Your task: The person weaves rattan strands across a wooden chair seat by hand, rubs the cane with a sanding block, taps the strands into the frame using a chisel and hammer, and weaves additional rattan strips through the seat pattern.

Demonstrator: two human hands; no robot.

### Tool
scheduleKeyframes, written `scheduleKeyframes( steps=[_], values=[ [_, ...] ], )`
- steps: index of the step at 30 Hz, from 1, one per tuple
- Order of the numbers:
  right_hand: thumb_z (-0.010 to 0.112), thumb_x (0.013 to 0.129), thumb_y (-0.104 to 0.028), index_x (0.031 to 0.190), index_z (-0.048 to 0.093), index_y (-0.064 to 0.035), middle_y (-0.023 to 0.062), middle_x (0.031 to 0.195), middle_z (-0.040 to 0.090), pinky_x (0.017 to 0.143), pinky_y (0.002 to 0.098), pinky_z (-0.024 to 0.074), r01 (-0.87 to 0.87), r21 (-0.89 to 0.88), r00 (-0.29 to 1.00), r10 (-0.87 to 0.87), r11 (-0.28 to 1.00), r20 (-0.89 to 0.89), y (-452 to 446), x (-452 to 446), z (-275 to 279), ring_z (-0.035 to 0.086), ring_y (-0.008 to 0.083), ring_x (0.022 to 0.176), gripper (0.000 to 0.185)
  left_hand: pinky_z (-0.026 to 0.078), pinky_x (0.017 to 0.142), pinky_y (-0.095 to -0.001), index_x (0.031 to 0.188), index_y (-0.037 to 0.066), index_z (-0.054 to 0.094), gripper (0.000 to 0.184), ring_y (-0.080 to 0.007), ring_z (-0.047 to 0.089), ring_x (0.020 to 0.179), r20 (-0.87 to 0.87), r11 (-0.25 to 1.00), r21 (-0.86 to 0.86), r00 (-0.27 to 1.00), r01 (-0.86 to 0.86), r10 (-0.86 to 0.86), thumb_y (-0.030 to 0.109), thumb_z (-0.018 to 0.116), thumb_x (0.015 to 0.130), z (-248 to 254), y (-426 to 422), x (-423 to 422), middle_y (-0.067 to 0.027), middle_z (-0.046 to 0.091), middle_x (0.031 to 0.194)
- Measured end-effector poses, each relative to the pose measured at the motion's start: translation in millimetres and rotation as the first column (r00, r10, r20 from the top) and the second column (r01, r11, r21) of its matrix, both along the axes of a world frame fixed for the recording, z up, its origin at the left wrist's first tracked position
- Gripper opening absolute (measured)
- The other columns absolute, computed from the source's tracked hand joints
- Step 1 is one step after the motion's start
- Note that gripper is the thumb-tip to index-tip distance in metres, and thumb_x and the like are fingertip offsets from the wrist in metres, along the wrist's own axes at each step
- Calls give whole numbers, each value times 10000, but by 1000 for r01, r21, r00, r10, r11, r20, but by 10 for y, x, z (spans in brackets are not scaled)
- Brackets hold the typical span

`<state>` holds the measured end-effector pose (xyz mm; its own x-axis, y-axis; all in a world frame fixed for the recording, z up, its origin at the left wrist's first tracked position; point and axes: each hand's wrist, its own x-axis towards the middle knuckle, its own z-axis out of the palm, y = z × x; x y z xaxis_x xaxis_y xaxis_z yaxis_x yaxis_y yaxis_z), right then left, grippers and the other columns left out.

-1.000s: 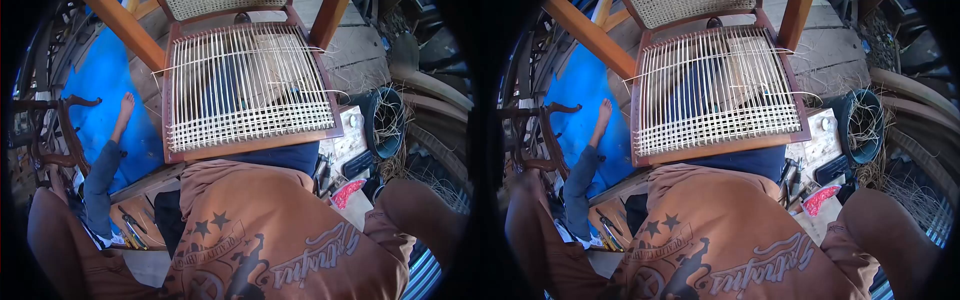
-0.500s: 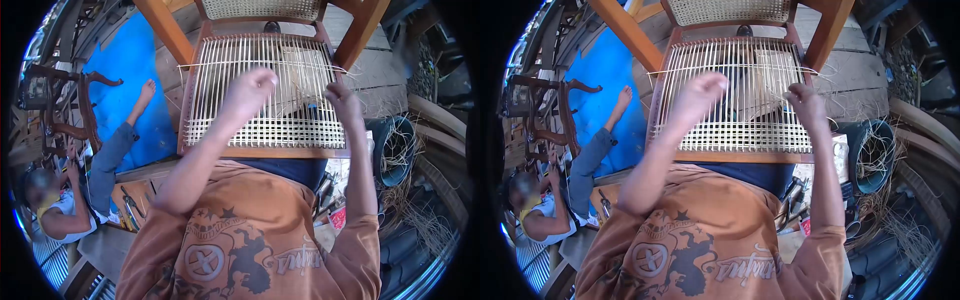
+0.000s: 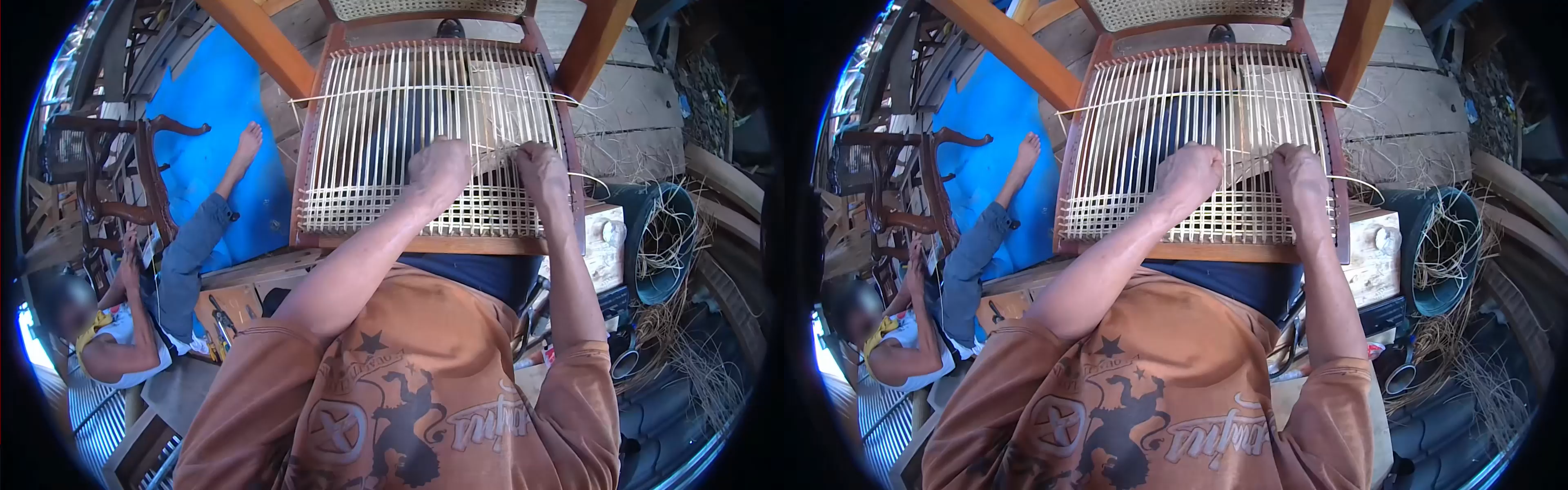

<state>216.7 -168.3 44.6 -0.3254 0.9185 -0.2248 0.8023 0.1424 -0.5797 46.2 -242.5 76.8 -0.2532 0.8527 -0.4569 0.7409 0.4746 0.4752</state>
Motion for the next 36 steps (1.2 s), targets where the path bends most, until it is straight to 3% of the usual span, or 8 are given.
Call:
scheduleKeyframes(
  steps=[2,11,13,16,22,28,33,36],
  values=[
    [609,818,-262,889,701,-58,217,797,656,692,420,513,76,-176,996,-81,982,-27,41,-25,87,661,349,750,234,518,721,-408,770,62,670,199,-238,639,659,-159,987,-113,978,118,-135,154,525,870,-156,34,6,-117,638,668],
    [566,876,-266,989,710,-122,176,1003,676,840,389,514,23,-21,966,-17,1000,259,-38,-155,6,660,308,923,233,542,743,-357,837,-11,651,116,-218,665,760,176,929,-256,931,-269,318,90,601,810,-47,152,-60,-139,665,836],
    [584,835,-248,937,692,-29,223,835,666,728,416,498,43,21,998,-44,999,44,-31,-100,-38,654,348,787,264,539,734,-375,832,-13,662,128,-245,669,753,253,920,-249,896,-303,364,81,581,800,-47,123,-68,-150,665,827],
    [526,852,-205,950,710,-118,169,925,686,797,376,523,-2,-151,994,19,989,111,104,-60,-12,674,301,845,226,523,731,-380,810,36,667,94,-189,631,702,93,924,-269,948,-272,305,116,627,839,31,149,7,-96,647,759],
    [599,840,-288,929,717,-100,176,929,682,798,410,504,120,-69,985,-111,990,129,-60,-171,-7,654,342,872,239,482,846,-390,978,72,669,160,-221,621,931,-110,996,81,993,-32,41,125,573,862,-259,79,95,-107,594,1129],
    [644,848,-257,1036,697,-61,173,825,693,662,407,511,45,8,996,-45,999,72,-80,-82,17,668,319,692,276,506,768,-407,861,62,643,123,-212,625,730,-5,992,-100,996,83,-84,59,520,855,-132,276,-108,-74,652,767],
    [602,880,-204,1166,626,-9,146,904,703,741,377,523,170,-360,703,-369,917,-608,219,105,489,682,203,788,348,506,727,-427,906,-17,602,153,-345,623,809,-433,957,-73,856,279,-283,95,501,878,-74,-454,-1502,-198,606,953],
    [546,920,-376,1176,622,-28,195,1210,606,954,373,459,-361,-4,797,307,932,-520,29,-797,127,586,298,1112,439,498,727,-408,923,11,613,156,-301,631,813,-311,931,317,947,180,-77,146,543,886,570,-650,-1419,-167,622,918]
  ],
)
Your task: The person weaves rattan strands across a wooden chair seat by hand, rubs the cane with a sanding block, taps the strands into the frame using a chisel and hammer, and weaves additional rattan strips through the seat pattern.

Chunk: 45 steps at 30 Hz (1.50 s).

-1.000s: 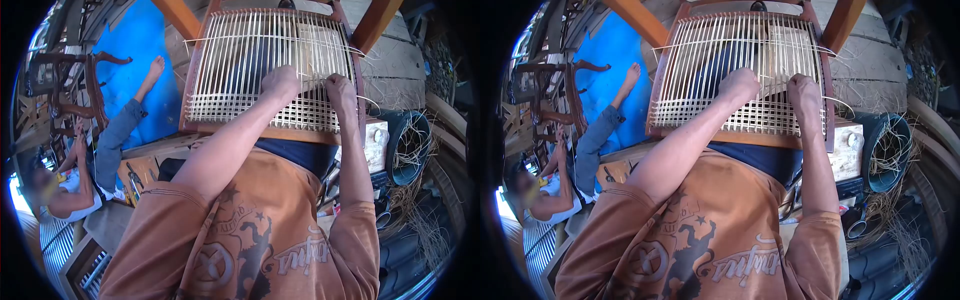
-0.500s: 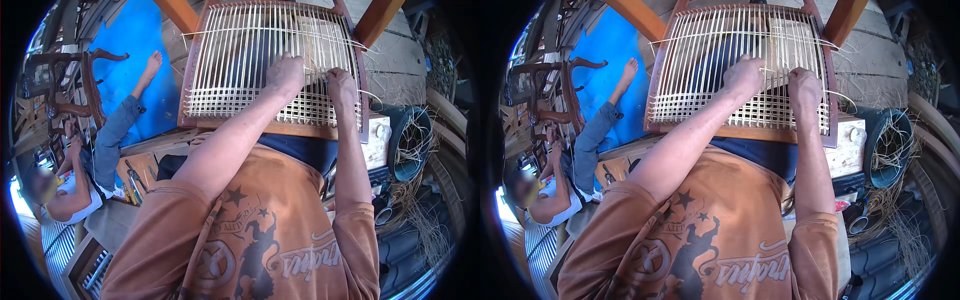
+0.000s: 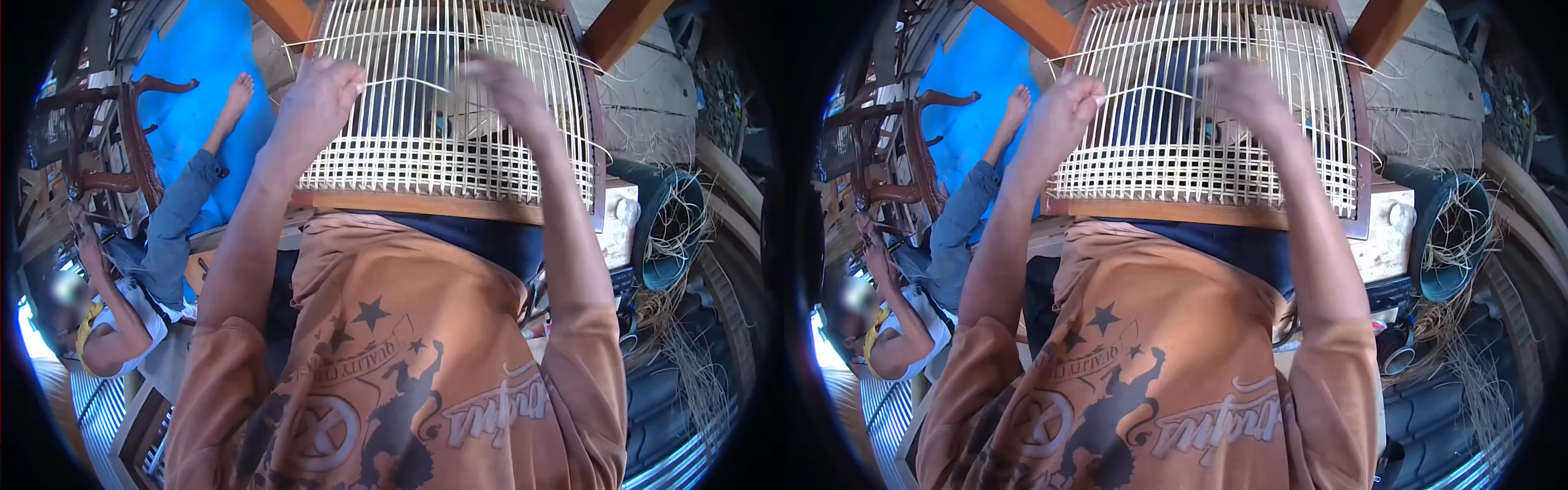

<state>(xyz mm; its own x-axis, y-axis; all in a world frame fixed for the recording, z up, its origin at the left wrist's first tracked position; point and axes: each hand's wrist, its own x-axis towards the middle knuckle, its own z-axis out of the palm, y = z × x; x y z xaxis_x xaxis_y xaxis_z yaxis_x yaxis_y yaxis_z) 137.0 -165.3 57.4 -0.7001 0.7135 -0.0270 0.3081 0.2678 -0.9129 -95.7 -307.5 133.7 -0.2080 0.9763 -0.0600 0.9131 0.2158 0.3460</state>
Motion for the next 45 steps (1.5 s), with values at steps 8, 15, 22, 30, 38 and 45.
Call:
scheduleKeyframes(
  steps=[8,15,22,30,38,45],
  values=[
    [608,867,-398,980,716,-72,118,766,687,698,367,507,42,-61,834,-1,997,551,328,450,327,663,231,702,361,493,670,-341,954,25,650,195,-195,577,671,362,984,-30,916,-175,174,190,553,917,-291,572,804,-86,619,811],
    [616,794,-279,898,704,-32,186,738,662,682,379,511,103,-35,843,-69,994,534,296,593,52,659,279,676,282,514,749,-402,861,23,680,208,-266,669,769,102,916,-393,987,-77,127,185,554,893,-577,731,1471,-145,672,793],
    [625,774,-282,905,708,-59,190,776,666,694,380,522,181,-58,788,-109,982,605,244,563,55,665,298,703,272,517,724,-332,784,64,667,109,-138,614,680,375,774,-591,772,-228,513,161,676,834,-681,844,1339,-69,655,755],
    [655,834,-262,857,703,-12,24,564,562,463,247,413,269,-316,917,-141,910,374,279,665,-42,509,85,484,255,518,679,-331,794,10,657,88,-183,631,688,463,744,-637,673,-200,577,78,602,787,-660,820,1263,-107,640,762],
    [616,782,-276,933,721,-92,164,828,691,716,361,531,130,-85,751,-42,988,658,252,461,60,681,275,751,259,517,622,-290,688,62,599,144,-95,515,542,507,773,-603,653,-197,562,66,615,832,-703,800,1249,-13,520,587],
    [582,833,-308,942,712,-108,119,837,699,744,356,531,114,-49,725,-50,992,687,145,283,93,679,246,766,263,528,717,-412,831,47,685,169,-256,672,732,176,878,-453,949,-157,261,160,563,865,-570,683,1317,-120,686,789]
  ],
)
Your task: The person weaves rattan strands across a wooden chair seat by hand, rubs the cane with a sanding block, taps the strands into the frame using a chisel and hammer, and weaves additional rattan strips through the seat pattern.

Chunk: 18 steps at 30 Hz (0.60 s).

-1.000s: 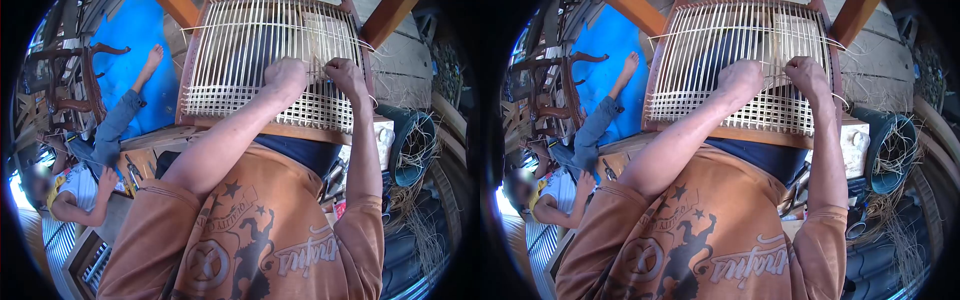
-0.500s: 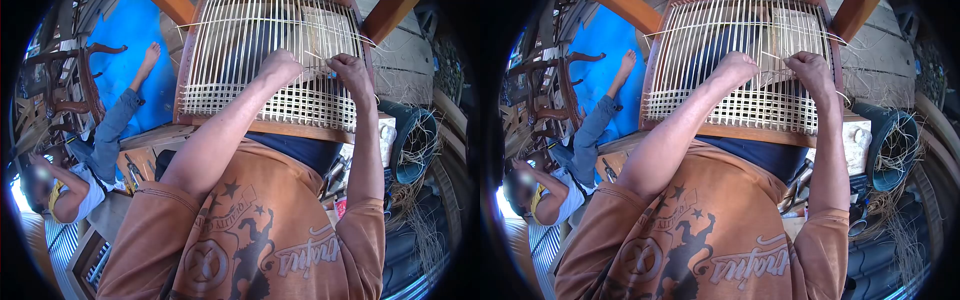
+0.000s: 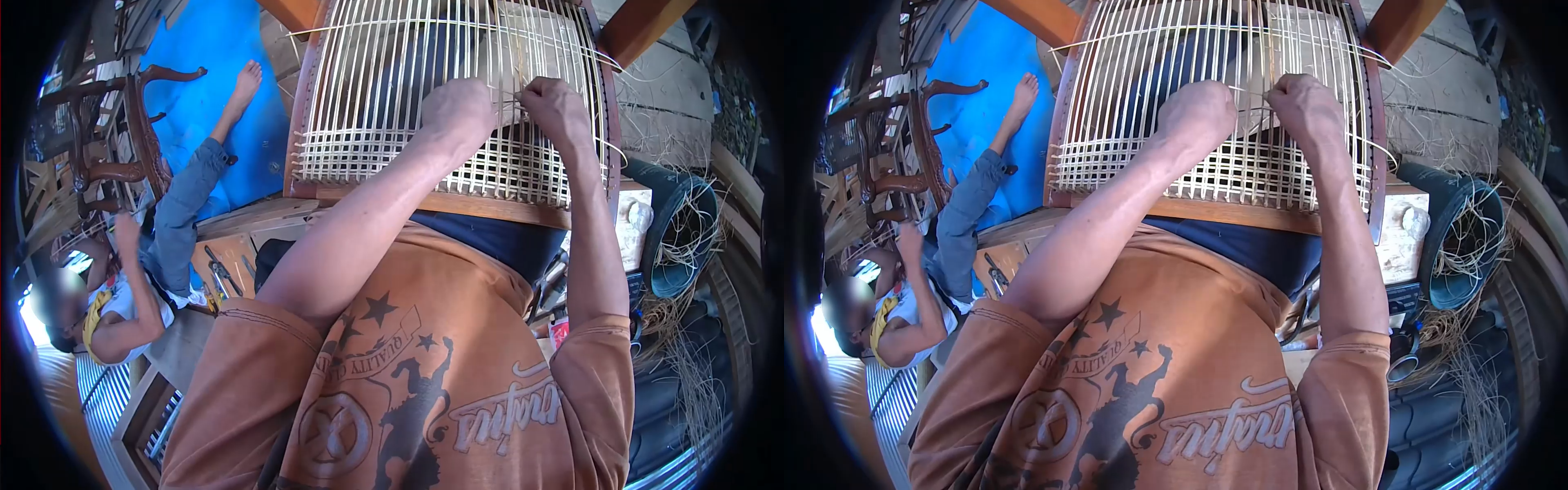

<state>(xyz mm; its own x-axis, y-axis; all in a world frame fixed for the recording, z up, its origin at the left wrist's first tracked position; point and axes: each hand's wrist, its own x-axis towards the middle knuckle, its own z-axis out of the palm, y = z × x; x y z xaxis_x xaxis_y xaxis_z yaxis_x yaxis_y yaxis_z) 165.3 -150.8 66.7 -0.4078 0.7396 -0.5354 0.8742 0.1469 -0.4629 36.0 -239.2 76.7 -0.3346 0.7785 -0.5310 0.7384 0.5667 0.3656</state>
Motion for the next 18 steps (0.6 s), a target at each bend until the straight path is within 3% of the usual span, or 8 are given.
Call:
scheduleKeyframes(
  steps=[2,3,6,9,12,13,16,18],
  values=[
    [592,821,-300,940,716,-106,116,820,702,725,345,535,-33,18,999,34,999,-40,35,47,-73,683,228,748,259,524,713,-416,816,58,688,164,-247,672,725,-5,992,-127,1000,-18,18,154,564,863,13,55,28,-116,683,769],
    [596,811,-291,936,718,-101,120,808,701,719,341,534,-28,-2,998,28,1000,-59,57,60,-101,681,220,741,258,516,673,-392,778,81,686,155,-187,639,643,-85,996,-93,996,-5,-3,148,577,865,-13,72,33,-73,651,690],
    [607,785,-267,920,720,-82,132,771,693,701,332,533,-2,-69,994,-6,998,-113,101,89,-119,676,205,718,256,505,648,-364,777,85,685,149,-166,604,585,129,971,-187,976,-150,176,167,594,861,-12,107,-46,-57,633,668],
    [605,761,-240,900,718,-53,139,729,679,677,333,530,25,-127,986,-45,992,-160,113,129,-118,658,195,670,259,497,644,-357,724,97,675,163,-161,585,552,161,952,-204,951,-228,263,181,610,848,24,93,-44,-49,621,642],
    [607,757,-237,896,719,-54,129,723,681,668,327,525,18,-88,989,-31,996,-145,87,106,-72,652,191,654,256,494,633,-348,671,106,651,190,-132,569,540,87,994,-61,992,-89,94,175,618,844,-45,6,-44,-32,605,617],
    [611,750,-234,892,720,-54,122,708,676,656,321,518,-23,-31,986,17,999,-163,92,105,-102,643,180,643,253,493,622,-344,644,116,631,214,-101,557,537,73,993,-69,993,-92,97,160,618,853,-27,17,-17,-9,592,606],
    [614,748,-235,885,719,-53,123,697,670,649,317,513,74,-133,980,-97,988,-174,69,144,-63,637,178,638,251,492,599,-320,676,90,637,189,-102,556,546,130,970,-191,975,-151,178,149,619,855,-78,115,-63,-18,592,618],
    [613,754,-244,877,719,-52,126,680,664,631,320,509,46,-125,980,-70,991,-187,75,158,-94,630,172,623,252,484,559,-308,714,52,634,150,-126,570,549,234,969,-143,945,-201,230,139,614,835,-129,58,-128,-50,593,625]
  ],
)
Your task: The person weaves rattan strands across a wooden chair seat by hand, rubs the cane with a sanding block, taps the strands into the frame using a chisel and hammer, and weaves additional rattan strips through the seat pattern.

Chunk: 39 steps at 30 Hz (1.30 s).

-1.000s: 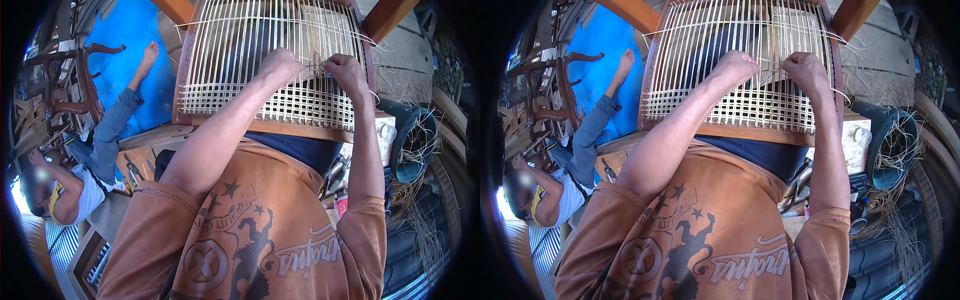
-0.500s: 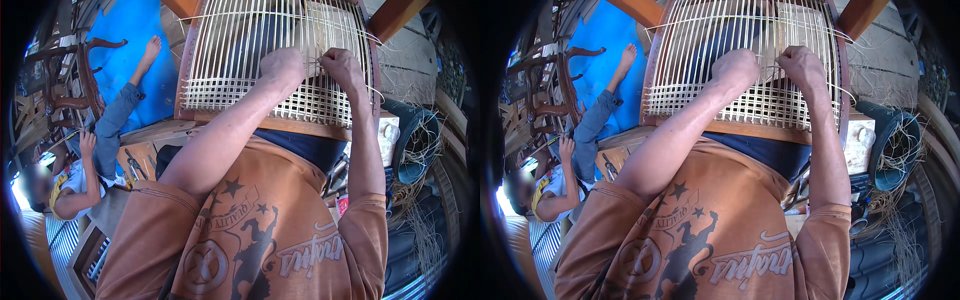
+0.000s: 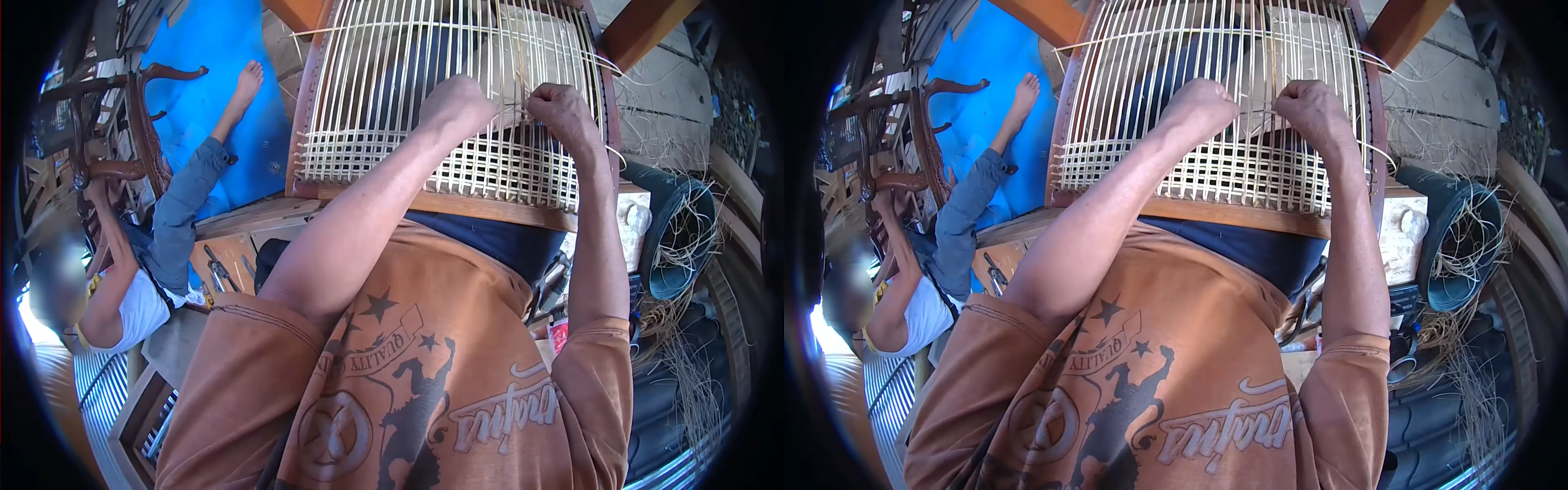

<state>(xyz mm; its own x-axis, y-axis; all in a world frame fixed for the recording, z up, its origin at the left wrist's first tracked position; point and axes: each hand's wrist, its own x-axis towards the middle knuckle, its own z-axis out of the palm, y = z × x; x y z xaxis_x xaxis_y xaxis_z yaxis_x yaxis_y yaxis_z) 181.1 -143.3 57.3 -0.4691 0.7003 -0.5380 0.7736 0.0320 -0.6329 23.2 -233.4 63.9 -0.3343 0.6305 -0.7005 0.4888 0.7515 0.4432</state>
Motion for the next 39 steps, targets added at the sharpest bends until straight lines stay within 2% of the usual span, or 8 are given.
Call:
scheduleKeyframes(
  steps=[5,7,8,12,15,20,29,39],
  values=[
    [601,793,-335,855,703,-91,177,751,661,655,391,503,-37,174,987,9,984,157,-102,-136,-115,666,310,734,271,436,491,-347,529,91,572,310,-179,501,431,119,988,140,992,-68,52,190,594,822,86,-71,-11,-51,520,476],
    [595,798,-370,871,704,-99,180,798,671,730,404,503,7,178,987,-36,984,158,-187,-187,-2,663,333,792,301,449,499,-334,706,50,628,193,-126,517,478,51,978,180,992,102,-113,132,565,869,136,-93,-41,-72,583,575],
    [592,809,-378,905,708,-84,191,830,676,761,404,501,-2,162,985,-26,987,171,-173,-175,36,662,346,809,331,461,513,-336,721,51,632,200,-133,529,493,-216,902,390,971,184,-104,127,547,885,23,-174,-7,-78,582,583],
    [584,817,-318,911,716,-54,206,799,676,726,384,527,72,6,997,-72,997,-23,-43,-5,146,682,295,750,309,513,604,-381,804,53,671,183,-201,611,591,-226,972,-10,946,237,-233,156,557,903,122,-74,36,-92,637,682],
    [575,798,-275,899,714,-39,202,754,672,683,372,530,45,87,998,-41,995,-48,-96,32,-7,677,275,695,293,510,790,-406,870,57,697,145,-254,677,809,-215,993,23,970,118,-111,171,607,864,145,-29,40,-135,701,846],
    [570,768,-216,833,700,-5,166,669,648,611,346,508,61,94,993,-52,994,-103,-106,26,43,630,207,608,256,454,538,-334,592,100,565,231,-127,479,466,68,987,15,985,-161,159,142,620,812,181,-32,-97,-5,499,521],
    [626,803,-307,849,708,-10,108,618,620,593,322,478,100,109,995,-102,989,15,-208,-128,9,588,159,585,311,525,681,-393,838,44,665,152,-211,636,655,-256,989,91,962,117,-90,120,539,876,130,-153,-69,-110,668,766],
    [627,749,-301,894,714,-41,122,653,645,624,323,499,118,39,992,-116,992,-58,-154,-21,-153,639,191,624,311,403,502,-279,674,100,512,160,-105,422,489,82,994,21,991,-109,107,116,584,816,211,-144,-233,28,465,604]
  ],
)
